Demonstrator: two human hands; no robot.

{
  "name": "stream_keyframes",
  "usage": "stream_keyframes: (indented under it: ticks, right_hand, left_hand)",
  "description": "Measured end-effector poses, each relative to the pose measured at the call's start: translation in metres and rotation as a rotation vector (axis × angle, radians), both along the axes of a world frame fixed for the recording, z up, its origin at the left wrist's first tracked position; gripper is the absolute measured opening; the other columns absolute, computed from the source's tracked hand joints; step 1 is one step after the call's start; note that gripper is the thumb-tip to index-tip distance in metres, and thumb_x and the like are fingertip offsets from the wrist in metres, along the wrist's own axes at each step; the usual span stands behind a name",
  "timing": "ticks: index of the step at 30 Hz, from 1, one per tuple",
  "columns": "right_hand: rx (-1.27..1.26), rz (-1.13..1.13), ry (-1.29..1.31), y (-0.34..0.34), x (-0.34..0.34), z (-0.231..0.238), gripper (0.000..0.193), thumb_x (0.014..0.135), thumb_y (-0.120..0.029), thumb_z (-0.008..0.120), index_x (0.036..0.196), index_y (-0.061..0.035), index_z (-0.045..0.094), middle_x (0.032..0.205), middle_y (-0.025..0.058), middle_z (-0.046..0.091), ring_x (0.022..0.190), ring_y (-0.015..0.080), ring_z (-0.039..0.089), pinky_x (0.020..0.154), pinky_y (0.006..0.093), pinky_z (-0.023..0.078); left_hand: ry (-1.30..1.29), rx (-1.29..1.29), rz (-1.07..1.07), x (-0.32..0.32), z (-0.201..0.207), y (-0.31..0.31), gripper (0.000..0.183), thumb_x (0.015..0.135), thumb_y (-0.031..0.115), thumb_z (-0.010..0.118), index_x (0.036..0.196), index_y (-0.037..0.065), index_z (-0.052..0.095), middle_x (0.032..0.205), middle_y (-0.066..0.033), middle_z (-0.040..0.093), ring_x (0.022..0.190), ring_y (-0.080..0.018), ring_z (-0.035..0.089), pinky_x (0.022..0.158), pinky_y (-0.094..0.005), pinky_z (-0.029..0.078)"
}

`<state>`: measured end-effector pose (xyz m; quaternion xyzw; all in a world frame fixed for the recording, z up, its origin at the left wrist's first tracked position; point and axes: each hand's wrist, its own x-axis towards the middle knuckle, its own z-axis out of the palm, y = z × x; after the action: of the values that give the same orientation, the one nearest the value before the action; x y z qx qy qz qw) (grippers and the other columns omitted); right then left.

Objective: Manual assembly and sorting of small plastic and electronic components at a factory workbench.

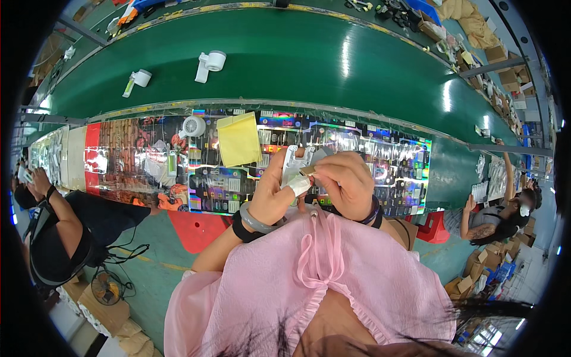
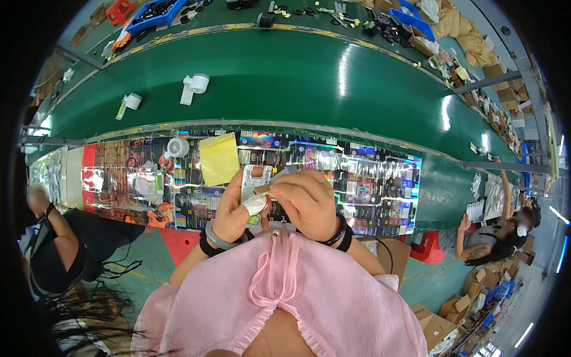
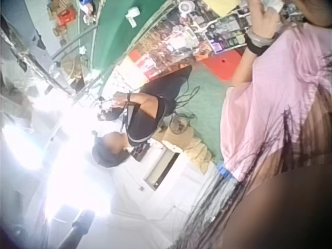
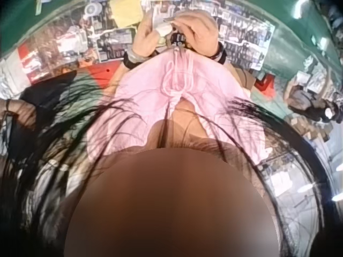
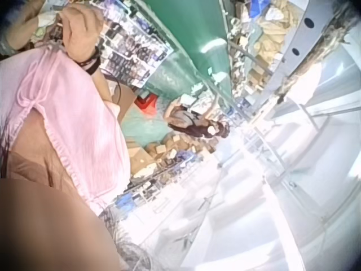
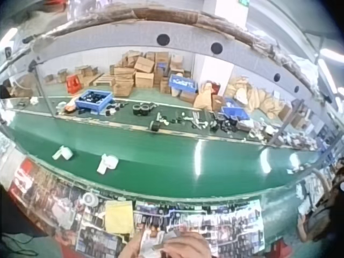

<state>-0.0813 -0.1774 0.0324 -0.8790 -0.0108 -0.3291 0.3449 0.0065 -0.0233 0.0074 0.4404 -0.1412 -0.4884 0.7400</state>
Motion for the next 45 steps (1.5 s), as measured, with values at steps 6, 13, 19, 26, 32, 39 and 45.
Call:
stream_keyframes:
  ticks: [6, 13, 19, 26, 32, 39, 45]
  right_hand:
    - [-0.034, 0.048, -0.01, 0.002, -0.003, 0.003, 0.022, 0.069, -0.001, 0.076, 0.088, -0.0062, 0.067, 0.087, 0.0075, 0.062, 0.077, 0.0246, 0.059, 0.069, 0.0344, 0.049]
    - [-0.062, 0.044, -0.067, 0.001, 0.0, -0.001, 0.027, 0.064, -0.003, 0.075, 0.09, -0.0083, 0.069, 0.088, 0.0042, 0.062, 0.073, 0.0224, 0.058, 0.063, 0.0326, 0.047]
    - [-0.053, 0.018, -0.071, 0.004, -0.001, -0.001, 0.028, 0.064, -0.003, 0.076, 0.09, -0.0089, 0.069, 0.088, 0.0042, 0.062, 0.073, 0.0229, 0.057, 0.065, 0.0333, 0.047]
    - [-0.022, 0.0, -0.038, 0.009, 0.001, 0.006, 0.031, 0.062, -0.002, 0.077, 0.091, -0.0086, 0.068, 0.087, 0.0048, 0.062, 0.075, 0.0239, 0.057, 0.066, 0.0339, 0.047]
    - [-0.02, 0.054, -0.054, 0.007, 0.001, 0.005, 0.033, 0.06, -0.001, 0.078, 0.09, -0.0078, 0.067, 0.088, 0.0053, 0.062, 0.077, 0.0251, 0.057, 0.068, 0.0352, 0.048]
    - [-0.02, 0.045, -0.016, 0.007, 0.002, 0.007, 0.031, 0.06, -0.002, 0.078, 0.088, -0.0079, 0.068, 0.089, 0.005, 0.062, 0.078, 0.0252, 0.057, 0.068, 0.0352, 0.048]
    - [-0.039, 0.104, -0.022, -0.001, 0.002, 0.004, 0.031, 0.06, -0.002, 0.078, 0.089, -0.0086, 0.068, 0.089, 0.0045, 0.061, 0.079, 0.0248, 0.057, 0.068, 0.0349, 0.048]
  left_hand:
    - [-0.23, 0.061, -0.029, -0.001, 0.013, 0.003, 0.053, 0.087, -0.001, 0.051, 0.136, 0.006, 0.034, 0.097, -0.006, 0.055, 0.075, -0.0106, 0.055, 0.054, -0.0251, 0.053]
    - [-0.37, 0.083, -0.026, -0.001, 0.016, 0.005, 0.047, 0.084, 0.001, 0.055, 0.129, 0.004, 0.04, 0.102, -0.0081, 0.056, 0.087, -0.0135, 0.056, 0.068, -0.0264, 0.048]
    - [-0.355, 0.036, -0.025, -0.002, 0.012, 0.007, 0.049, 0.085, 0.005, 0.057, 0.131, 0.001, 0.04, 0.104, -0.0084, 0.056, 0.088, -0.0134, 0.056, 0.071, -0.0259, 0.048]
    - [-0.347, -0.012, 0.012, -0.001, 0.024, 0.008, 0.058, 0.082, 0.005, 0.064, 0.135, -0.005, 0.04, 0.121, -0.0148, 0.056, 0.107, -0.0188, 0.057, 0.092, -0.0302, 0.043]
    - [-0.723, -0.095, 0.05, 0.005, 0.018, 0.006, 0.053, 0.086, 0.006, 0.06, 0.134, -0.005, 0.041, 0.126, -0.017, 0.055, 0.111, -0.0241, 0.057, 0.094, -0.0319, 0.043]
    - [-0.493, 0.013, 0.024, 0.0, 0.018, 0.009, 0.049, 0.09, 0.01, 0.057, 0.134, -0.003, 0.042, 0.127, -0.0179, 0.054, 0.111, -0.0272, 0.058, 0.095, -0.0331, 0.043]
    - [-0.574, 0.03, 0.035, 0.001, 0.019, 0.005, 0.049, 0.091, 0.014, 0.058, 0.134, -0.002, 0.042, 0.125, -0.0178, 0.056, 0.108, -0.0284, 0.059, 0.092, -0.0335, 0.045]
